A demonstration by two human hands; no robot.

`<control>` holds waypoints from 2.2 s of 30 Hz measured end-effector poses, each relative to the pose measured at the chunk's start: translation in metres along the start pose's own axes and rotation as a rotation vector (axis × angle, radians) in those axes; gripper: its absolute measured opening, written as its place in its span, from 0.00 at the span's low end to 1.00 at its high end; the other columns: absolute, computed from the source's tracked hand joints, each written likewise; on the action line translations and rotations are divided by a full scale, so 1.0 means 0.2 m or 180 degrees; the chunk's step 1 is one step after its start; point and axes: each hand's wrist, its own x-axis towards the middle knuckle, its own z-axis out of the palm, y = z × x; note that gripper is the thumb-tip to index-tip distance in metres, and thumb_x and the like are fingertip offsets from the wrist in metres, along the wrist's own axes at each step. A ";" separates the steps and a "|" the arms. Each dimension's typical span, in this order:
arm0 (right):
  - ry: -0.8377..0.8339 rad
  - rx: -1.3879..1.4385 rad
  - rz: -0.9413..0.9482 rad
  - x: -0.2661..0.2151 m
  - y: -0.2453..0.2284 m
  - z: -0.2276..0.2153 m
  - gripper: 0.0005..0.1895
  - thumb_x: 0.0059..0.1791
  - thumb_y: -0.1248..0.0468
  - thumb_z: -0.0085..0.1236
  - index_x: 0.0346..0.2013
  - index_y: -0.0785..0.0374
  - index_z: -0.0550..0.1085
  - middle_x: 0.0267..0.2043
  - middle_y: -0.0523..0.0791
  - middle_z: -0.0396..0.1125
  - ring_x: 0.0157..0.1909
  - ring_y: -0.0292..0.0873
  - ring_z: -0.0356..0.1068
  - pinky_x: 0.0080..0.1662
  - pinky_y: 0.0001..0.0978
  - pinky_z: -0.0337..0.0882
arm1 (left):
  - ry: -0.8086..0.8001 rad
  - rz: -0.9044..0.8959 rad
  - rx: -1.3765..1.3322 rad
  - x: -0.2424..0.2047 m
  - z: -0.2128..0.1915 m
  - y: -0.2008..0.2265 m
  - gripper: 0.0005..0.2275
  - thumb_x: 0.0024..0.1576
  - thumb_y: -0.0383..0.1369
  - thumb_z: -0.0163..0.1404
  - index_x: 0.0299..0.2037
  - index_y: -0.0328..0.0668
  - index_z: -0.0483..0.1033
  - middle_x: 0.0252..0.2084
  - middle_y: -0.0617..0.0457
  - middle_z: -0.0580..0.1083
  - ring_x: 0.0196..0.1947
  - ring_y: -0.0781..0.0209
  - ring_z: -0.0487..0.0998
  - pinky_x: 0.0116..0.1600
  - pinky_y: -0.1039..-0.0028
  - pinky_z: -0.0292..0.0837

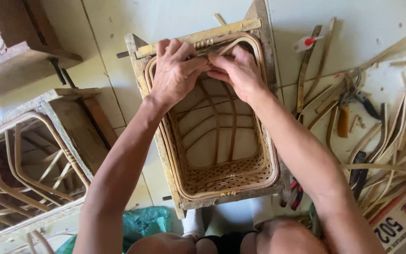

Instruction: The person is assembling a rectangular woven basket. They apply glue to the rim, insert a bamboo strip, and secure it with a hammer and nails.

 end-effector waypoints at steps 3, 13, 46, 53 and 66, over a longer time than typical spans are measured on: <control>0.0154 -0.0138 0.0041 -0.01 0.01 -0.01 0.14 0.53 0.57 0.61 0.43 0.65 0.73 0.44 0.50 0.75 0.48 0.46 0.79 0.51 0.40 0.84 | -0.0056 -0.0014 -0.0041 0.00 0.01 0.00 0.05 0.57 0.35 0.66 0.40 0.54 0.85 0.44 0.59 0.71 0.47 0.58 0.68 0.61 0.59 0.60; 0.0300 -0.0358 -0.0283 -0.01 0.04 0.03 0.18 0.53 0.51 0.59 0.45 0.65 0.73 0.44 0.48 0.75 0.45 0.41 0.79 0.47 0.33 0.82 | -0.0459 0.0050 -0.0177 0.04 0.09 -0.04 0.08 0.61 0.37 0.62 0.46 0.47 0.84 0.70 0.48 0.69 0.73 0.41 0.62 0.74 0.43 0.55; -0.1496 -0.5915 -0.2169 -1.04 -0.34 -0.10 0.10 0.46 0.62 0.63 0.35 0.67 0.76 0.39 0.54 0.72 0.43 0.49 0.70 0.58 0.47 0.67 | -0.0190 -0.0340 -0.0331 -0.33 -0.09 -0.02 0.05 0.67 0.30 0.58 0.38 0.44 0.83 0.70 0.46 0.73 0.69 0.51 0.71 0.72 0.58 0.59; -0.3211 -0.6958 -0.2173 -1.21 -0.24 -0.08 0.02 0.36 0.67 0.60 0.18 0.58 0.79 0.29 0.46 0.74 0.48 0.49 0.71 0.73 0.52 0.48 | -0.0266 -0.0315 -0.0282 -0.33 -0.12 0.01 0.06 0.65 0.31 0.60 0.36 0.42 0.85 0.47 0.50 0.81 0.52 0.55 0.76 0.66 0.57 0.62; -0.4193 -0.6384 -0.0017 -0.99 -0.10 -0.13 0.09 0.37 0.55 0.69 0.19 0.55 0.80 0.24 0.42 0.72 0.42 0.42 0.67 0.58 0.40 0.60 | 0.0114 -0.0256 -0.0303 -0.32 -0.17 0.09 0.04 0.61 0.30 0.62 0.36 0.39 0.84 0.28 0.50 0.77 0.28 0.55 0.76 0.38 0.60 0.69</control>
